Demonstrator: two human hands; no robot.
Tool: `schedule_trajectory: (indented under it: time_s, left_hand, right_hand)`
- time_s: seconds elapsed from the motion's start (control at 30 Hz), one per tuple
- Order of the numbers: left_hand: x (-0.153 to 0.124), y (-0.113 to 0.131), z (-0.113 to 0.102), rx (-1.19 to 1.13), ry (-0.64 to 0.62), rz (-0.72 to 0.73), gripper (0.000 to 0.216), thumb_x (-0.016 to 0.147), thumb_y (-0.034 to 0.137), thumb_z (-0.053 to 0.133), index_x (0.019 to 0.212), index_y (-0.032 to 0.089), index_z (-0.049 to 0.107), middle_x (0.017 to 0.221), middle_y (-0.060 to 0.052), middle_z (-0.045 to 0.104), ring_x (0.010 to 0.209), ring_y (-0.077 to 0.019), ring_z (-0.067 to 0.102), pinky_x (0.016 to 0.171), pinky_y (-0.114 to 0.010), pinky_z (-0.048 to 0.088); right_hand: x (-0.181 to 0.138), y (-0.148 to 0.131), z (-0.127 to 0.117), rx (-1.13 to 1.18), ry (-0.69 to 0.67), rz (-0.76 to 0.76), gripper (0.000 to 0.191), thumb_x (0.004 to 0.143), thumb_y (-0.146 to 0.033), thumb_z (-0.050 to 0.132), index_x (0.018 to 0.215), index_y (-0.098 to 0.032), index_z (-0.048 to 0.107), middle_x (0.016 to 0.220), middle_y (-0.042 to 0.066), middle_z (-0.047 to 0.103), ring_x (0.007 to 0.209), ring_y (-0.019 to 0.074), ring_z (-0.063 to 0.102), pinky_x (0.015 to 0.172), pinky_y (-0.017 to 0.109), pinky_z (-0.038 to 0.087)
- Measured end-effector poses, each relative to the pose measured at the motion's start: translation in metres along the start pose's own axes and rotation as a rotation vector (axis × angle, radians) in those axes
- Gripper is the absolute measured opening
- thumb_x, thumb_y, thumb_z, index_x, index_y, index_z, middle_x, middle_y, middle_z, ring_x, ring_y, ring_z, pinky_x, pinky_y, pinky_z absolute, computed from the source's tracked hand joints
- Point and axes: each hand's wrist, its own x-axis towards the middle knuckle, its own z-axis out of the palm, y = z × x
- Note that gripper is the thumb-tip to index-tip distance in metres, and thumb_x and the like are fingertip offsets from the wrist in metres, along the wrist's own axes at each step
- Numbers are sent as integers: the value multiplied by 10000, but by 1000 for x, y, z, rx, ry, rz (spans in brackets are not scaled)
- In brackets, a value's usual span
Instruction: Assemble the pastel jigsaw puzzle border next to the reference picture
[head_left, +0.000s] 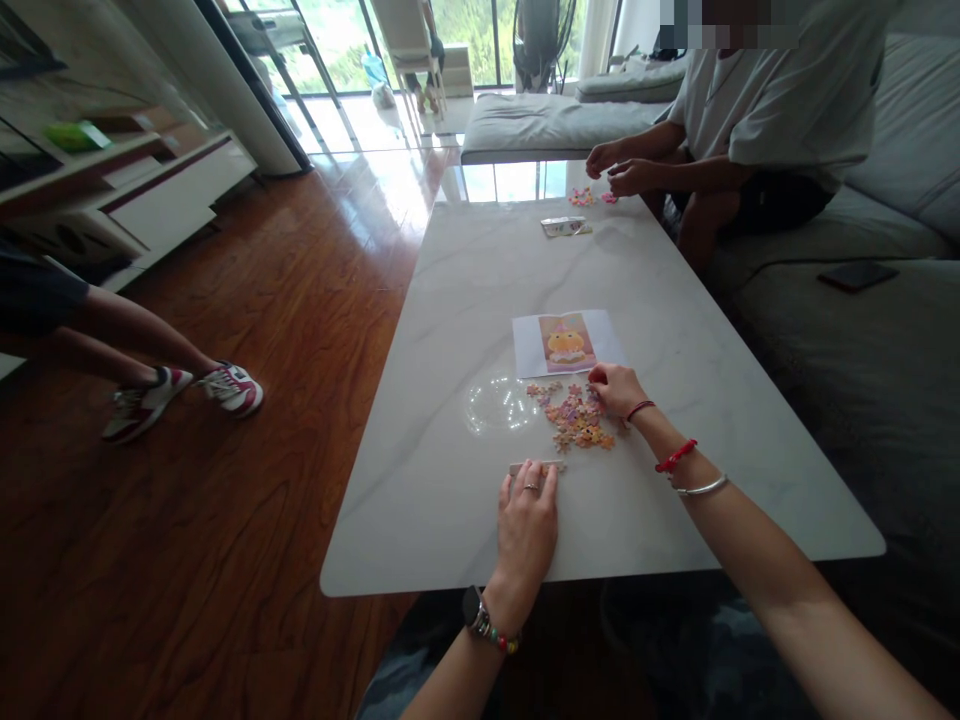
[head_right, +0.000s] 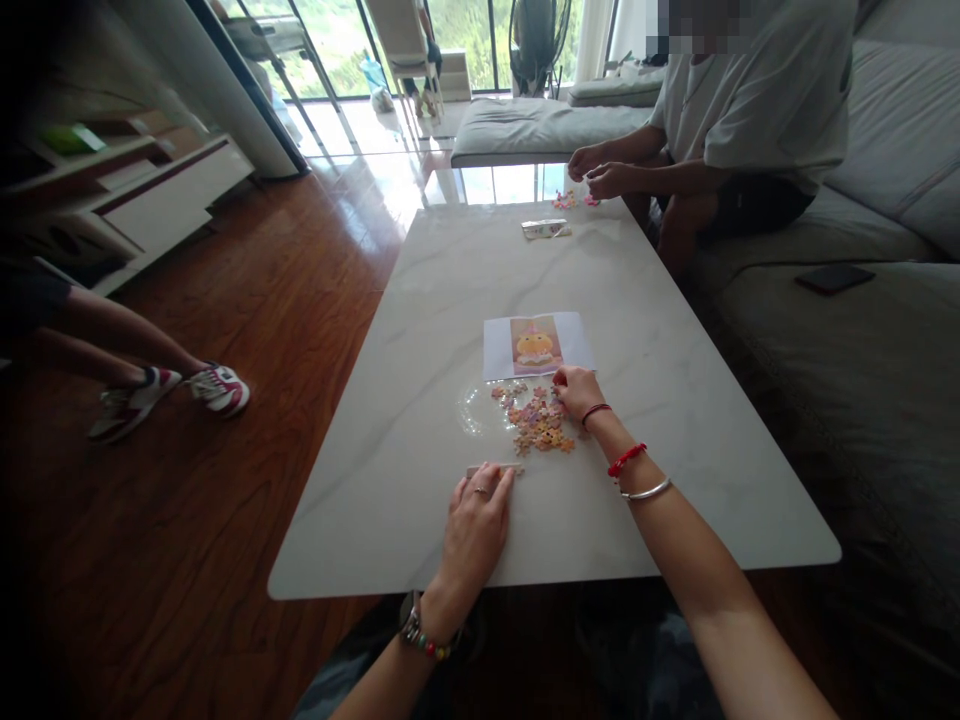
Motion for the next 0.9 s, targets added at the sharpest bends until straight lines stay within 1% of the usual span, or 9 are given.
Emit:
schedule_trajectory:
  time_s: [0.13,0.2,0.3,0.43,0.53,0.6,0.7,0.77,0.9]
  left_hand:
    - [0,-1,1,1,23,-9,382,791,112,424,1143,239,495,1194,-73,505,1141,-219,434,935,-413,362]
    - [1,-1,1,-6,35,-11,381,790,110,423,1143,231,498,1190,-78,511,1140,-220,438,935,-412,364]
    - [3,0,0,-24,49,-2,378,793,110,421,1143,227,502,1183,-78,521,1142,-216,442,941,-408,364]
    - [3,2,0,-34,64,17,373,788,110,429,1134,220,514,1185,-88,522,1146,-220,442,942,-409,368]
    - [3,2,3,-31,70,23,381,775,95,439,1127,214,520,1187,-98,518,1147,-226,442,940,-416,371]
    - [4,1,4,-31,74,20,378,770,91,446,1118,216,525,1189,-99,515,1147,-227,442,938,-419,374]
    - [6,1,5,-34,84,23,366,768,97,455,1104,221,529,1190,-98,510,1149,-229,439,937,-421,376]
    - [7,2,5,-39,84,32,365,768,97,456,1104,219,527,1192,-100,505,1153,-232,434,936,-424,377]
    - [8,0,3,-50,65,21,367,771,88,443,1106,215,522,1201,-104,493,1157,-240,430,926,-433,387]
  right_hand:
    - [-9,6,-14,-10,111,17,135,717,-144,532,799,-137,638,864,64,605,773,126,560,734,219,407]
    - [-19,14,-23,14,174,14,163,742,-160,508,843,-144,635,877,56,594,766,117,557,733,215,410]
    - [-43,33,-33,80,258,19,148,748,-195,516,828,-157,635,845,38,589,712,112,554,702,220,422]
    - [-67,56,-33,28,107,1,187,709,-197,575,884,-168,635,878,38,579,727,118,556,726,238,425]
    - [-71,61,-30,-45,33,-1,218,696,-158,583,907,-166,633,882,45,568,769,125,555,761,241,419]
    - [-69,58,-31,-74,36,1,206,702,-164,580,899,-165,636,865,44,566,751,126,554,754,241,422]
    - [-61,46,-31,-69,77,-72,210,746,-199,544,939,-174,623,909,46,569,785,125,556,773,235,414]
    - [-53,38,-29,-101,43,-109,214,756,-192,533,951,-172,619,941,54,574,821,127,555,782,224,406]
    - [-43,33,-25,-202,-55,-71,127,738,-171,548,816,-146,645,863,72,601,776,135,563,747,220,407]
